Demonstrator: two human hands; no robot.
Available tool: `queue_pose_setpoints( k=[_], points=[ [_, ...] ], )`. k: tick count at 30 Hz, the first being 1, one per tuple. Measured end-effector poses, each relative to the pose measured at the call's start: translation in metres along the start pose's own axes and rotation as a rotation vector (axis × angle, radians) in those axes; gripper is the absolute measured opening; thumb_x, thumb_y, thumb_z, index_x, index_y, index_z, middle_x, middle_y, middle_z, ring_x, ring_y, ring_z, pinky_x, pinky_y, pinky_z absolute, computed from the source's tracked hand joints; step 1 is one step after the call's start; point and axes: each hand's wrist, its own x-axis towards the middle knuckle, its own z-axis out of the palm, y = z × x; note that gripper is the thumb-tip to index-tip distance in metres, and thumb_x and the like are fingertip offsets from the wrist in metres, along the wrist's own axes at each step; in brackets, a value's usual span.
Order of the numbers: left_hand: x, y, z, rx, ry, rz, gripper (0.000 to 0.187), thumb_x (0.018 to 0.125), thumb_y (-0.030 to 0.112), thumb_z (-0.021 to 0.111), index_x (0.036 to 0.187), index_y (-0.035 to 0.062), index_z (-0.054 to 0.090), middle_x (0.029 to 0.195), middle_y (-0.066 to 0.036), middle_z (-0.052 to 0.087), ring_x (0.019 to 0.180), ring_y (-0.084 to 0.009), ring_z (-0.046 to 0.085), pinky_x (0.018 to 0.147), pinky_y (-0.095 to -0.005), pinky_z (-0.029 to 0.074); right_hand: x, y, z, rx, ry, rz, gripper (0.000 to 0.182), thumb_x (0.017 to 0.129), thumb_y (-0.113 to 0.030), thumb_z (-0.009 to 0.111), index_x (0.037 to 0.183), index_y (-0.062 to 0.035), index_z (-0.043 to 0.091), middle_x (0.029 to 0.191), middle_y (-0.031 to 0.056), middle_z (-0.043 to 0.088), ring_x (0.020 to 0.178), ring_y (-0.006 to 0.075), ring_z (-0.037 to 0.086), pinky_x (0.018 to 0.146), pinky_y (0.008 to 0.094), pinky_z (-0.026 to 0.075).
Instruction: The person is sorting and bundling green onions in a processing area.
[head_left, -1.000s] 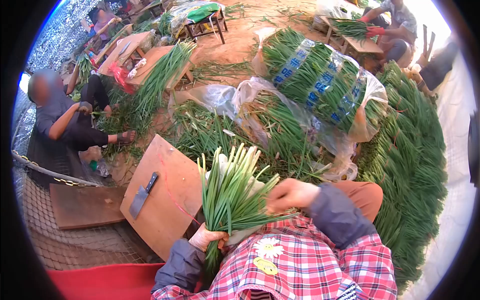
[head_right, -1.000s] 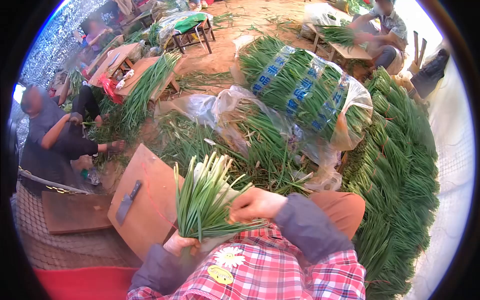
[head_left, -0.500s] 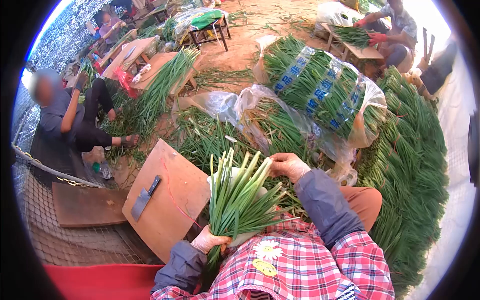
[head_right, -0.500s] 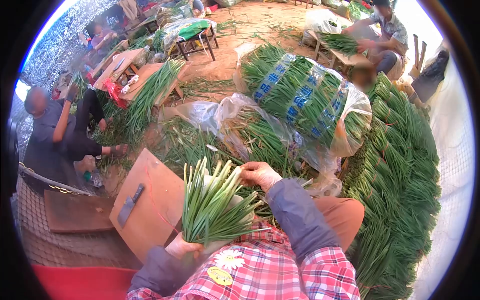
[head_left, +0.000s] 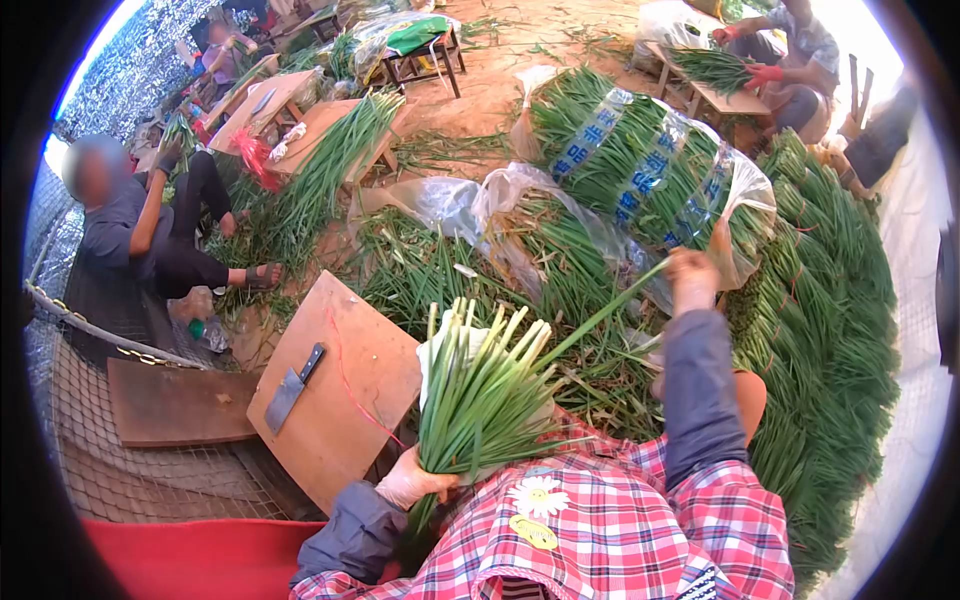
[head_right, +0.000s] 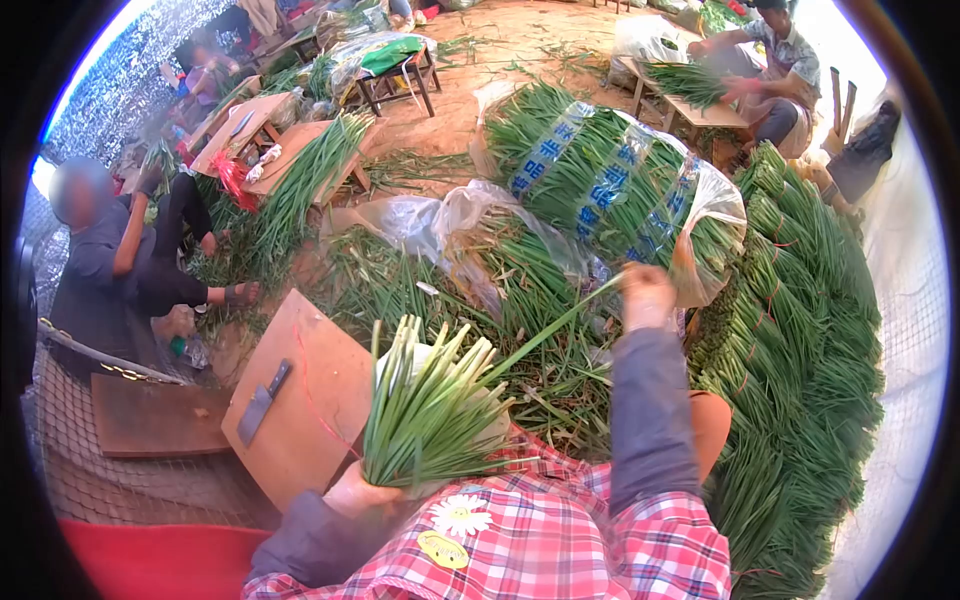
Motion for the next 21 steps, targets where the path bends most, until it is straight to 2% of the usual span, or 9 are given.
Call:
queue_pose_setpoints(
  k=[2, 5, 7, 9, 13, 15, 17, 19, 21],
  points=[
    [-0.004, 0.003, -0.003, -0.009, 0.005, -0.03, 0.044, 0.067, -0.002, 0.07, 0.107, -0.0004, 0.051, 0.081, -0.011, 0.06, 0.057, -0.02, 0.058, 0.047, -0.0296, 0.048, 0.032, -0.005, -0.029, -0.149, 0.159, -0.146, 0.007, 0.08, -0.009, 0.06, 0.084, -0.0038, 0.063, 0.07, 0.0067, 0.063, 0.061, 0.0151, 0.057, 0.058, 0.0271, 0.046],
    [-0.006, 0.014, -0.006, -0.085, -0.053, -0.068, 0.04, 0.067, -0.001, 0.071, 0.102, -0.0001, 0.054, 0.079, -0.01, 0.06, 0.053, -0.0187, 0.057, 0.046, -0.0285, 0.048, 0.014, -0.007, -0.034, -1.463, -0.429, -0.179, 0.014, 0.079, -0.013, 0.058, 0.091, -0.0134, 0.065, 0.078, 0.0086, 0.066, 0.073, 0.0228, 0.064, 0.065, 0.0345, 0.048],
    [-0.007, 0.025, -0.002, -0.097, -0.023, -0.054, 0.031, 0.067, 0.003, 0.072, 0.094, 0.0004, 0.057, 0.072, -0.009, 0.059, 0.049, -0.0178, 0.056, 0.045, -0.0276, 0.047, 0.001, 0.017, -0.039, -1.717, -0.65, -0.067, 0.02, 0.08, -0.02, 0.053, 0.095, -0.0163, 0.067, 0.087, 0.0094, 0.067, 0.086, 0.0295, 0.063, 0.075, 0.0406, 0.049],
    [-0.011, 0.032, 0.002, -0.19, -0.007, 0.005, 0.028, 0.068, 0.006, 0.072, 0.09, 0.0008, 0.057, 0.069, -0.009, 0.059, 0.048, -0.0175, 0.056, 0.044, -0.0275, 0.046, -0.022, 0.002, -0.026, -1.521, -0.641, -0.061, 0.021, 0.079, -0.023, 0.056, 0.094, -0.0126, 0.067, 0.086, 0.0102, 0.067, 0.085, 0.0269, 0.063, 0.074, 0.0362, 0.049],
    [-0.002, 0.035, 0.004, -0.313, -0.027, 0.005, 0.025, 0.069, 0.009, 0.073, 0.087, 0.0013, 0.057, 0.069, -0.01, 0.059, 0.049, -0.0172, 0.056, 0.044, -0.0272, 0.046, -0.054, -0.066, 0.015, -0.823, -0.722, 0.282, 0.022, 0.08, -0.023, 0.06, 0.092, -0.0061, 0.067, 0.078, 0.0083, 0.066, 0.073, 0.018, 0.061, 0.068, 0.0312, 0.047],
    [0.004, 0.034, 0.007, -0.321, -0.012, -0.012, 0.025, 0.071, 0.007, 0.071, 0.09, 0.001, 0.056, 0.07, -0.01, 0.059, 0.049, -0.0177, 0.056, 0.044, -0.0272, 0.046, -0.078, -0.088, 0.031, -0.345, -0.795, 0.123, 0.026, 0.08, -0.027, 0.063, 0.092, -0.0043, 0.067, 0.074, 0.007, 0.064, 0.068, 0.0148, 0.057, 0.066, 0.0262, 0.046],
    [0.011, 0.033, 0.013, -0.309, 0.017, -0.038, 0.025, 0.071, 0.006, 0.07, 0.091, 0.0009, 0.056, 0.07, -0.011, 0.059, 0.05, -0.018, 0.056, 0.044, -0.0275, 0.046, -0.107, -0.142, 0.054, -0.265, -0.934, 0.183, 0.018, 0.08, -0.013, 0.063, 0.093, -0.0012, 0.066, 0.072, 0.0061, 0.063, 0.065, 0.0068, 0.053, 0.06, 0.0235, 0.044],
    [0.015, 0.031, 0.02, -0.249, 0.033, -0.039, 0.033, 0.069, 0.005, 0.07, 0.098, 0.0013, 0.053, 0.071, -0.011, 0.057, 0.049, -0.0189, 0.054, 0.045, -0.0279, 0.045, -0.136, -0.161, 0.075, -0.412, -1.167, 0.215, 0.035, 0.079, -0.036, 0.064, 0.093, -0.004, 0.066, 0.08, 0.0094, 0.066, 0.073, 0.0177, 0.062, 0.069, 0.0304, 0.049],
    [0.019, 0.03, 0.025, -0.173, 0.023, -0.02, 0.034, 0.069, 0.005, 0.07, 0.099, 0.0016, 0.053, 0.071, -0.011, 0.057, 0.048, -0.0185, 0.053, 0.045, -0.0283, 0.045, -0.173, -0.156, 0.103, -0.707, -1.288, -0.005, 0.042, 0.077, -0.044, 0.062, 0.093, -0.0054, 0.067, 0.082, 0.0116, 0.066, 0.077, 0.0225, 0.064, 0.072, 0.0355, 0.05]
  ],
)
